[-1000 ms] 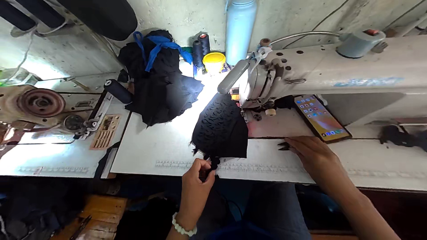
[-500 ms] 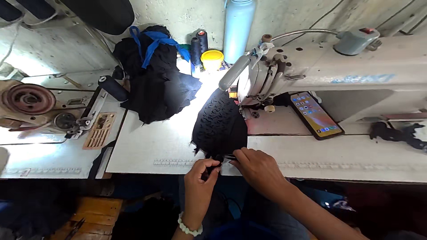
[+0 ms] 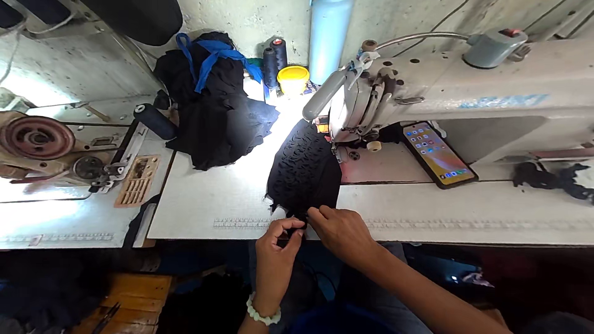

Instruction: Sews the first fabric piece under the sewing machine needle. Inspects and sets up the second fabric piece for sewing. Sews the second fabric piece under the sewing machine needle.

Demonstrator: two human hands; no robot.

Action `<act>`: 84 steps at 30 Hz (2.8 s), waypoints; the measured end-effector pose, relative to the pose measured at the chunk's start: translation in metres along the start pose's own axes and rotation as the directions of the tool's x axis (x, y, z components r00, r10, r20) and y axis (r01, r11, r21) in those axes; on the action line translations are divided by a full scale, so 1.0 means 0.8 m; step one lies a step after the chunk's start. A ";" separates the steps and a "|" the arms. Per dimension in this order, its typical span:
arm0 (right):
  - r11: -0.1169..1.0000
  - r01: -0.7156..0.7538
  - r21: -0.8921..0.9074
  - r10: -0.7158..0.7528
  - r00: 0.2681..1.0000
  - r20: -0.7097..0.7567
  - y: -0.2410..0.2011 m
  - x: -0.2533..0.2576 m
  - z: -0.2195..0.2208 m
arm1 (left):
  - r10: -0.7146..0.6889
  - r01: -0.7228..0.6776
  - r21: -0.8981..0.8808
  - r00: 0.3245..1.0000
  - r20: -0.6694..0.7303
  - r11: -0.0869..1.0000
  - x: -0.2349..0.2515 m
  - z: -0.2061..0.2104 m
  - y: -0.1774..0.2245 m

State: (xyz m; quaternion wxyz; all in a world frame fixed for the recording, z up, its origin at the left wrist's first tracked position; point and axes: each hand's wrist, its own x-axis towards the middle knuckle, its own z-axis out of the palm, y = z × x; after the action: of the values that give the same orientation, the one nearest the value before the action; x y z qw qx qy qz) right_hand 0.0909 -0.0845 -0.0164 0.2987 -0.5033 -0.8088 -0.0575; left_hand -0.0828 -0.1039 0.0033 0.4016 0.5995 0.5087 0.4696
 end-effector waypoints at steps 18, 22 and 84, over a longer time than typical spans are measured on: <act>0.997 -0.078 0.016 0.078 0.995 -0.062 -0.013 -0.007 0.006 | 0.031 -0.031 0.006 0.997 0.066 0.999 -0.002 -0.007 -0.004; 0.994 -0.110 -0.026 0.109 0.993 -0.037 -0.008 -0.024 -0.007 | 0.027 -0.026 -0.019 0.997 0.069 0.999 -0.003 -0.011 -0.006; 0.952 -0.270 -0.141 0.292 0.942 0.165 0.024 0.032 -0.032 | 0.273 -0.412 0.823 0.906 0.324 0.392 0.132 0.020 -0.043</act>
State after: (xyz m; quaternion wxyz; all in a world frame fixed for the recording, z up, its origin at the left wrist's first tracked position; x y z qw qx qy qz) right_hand 0.1100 -0.0651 0.0145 0.1983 -0.6333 -0.7479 -0.0146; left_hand -0.0709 0.0055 -0.0173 -0.0350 0.8407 0.5122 0.1720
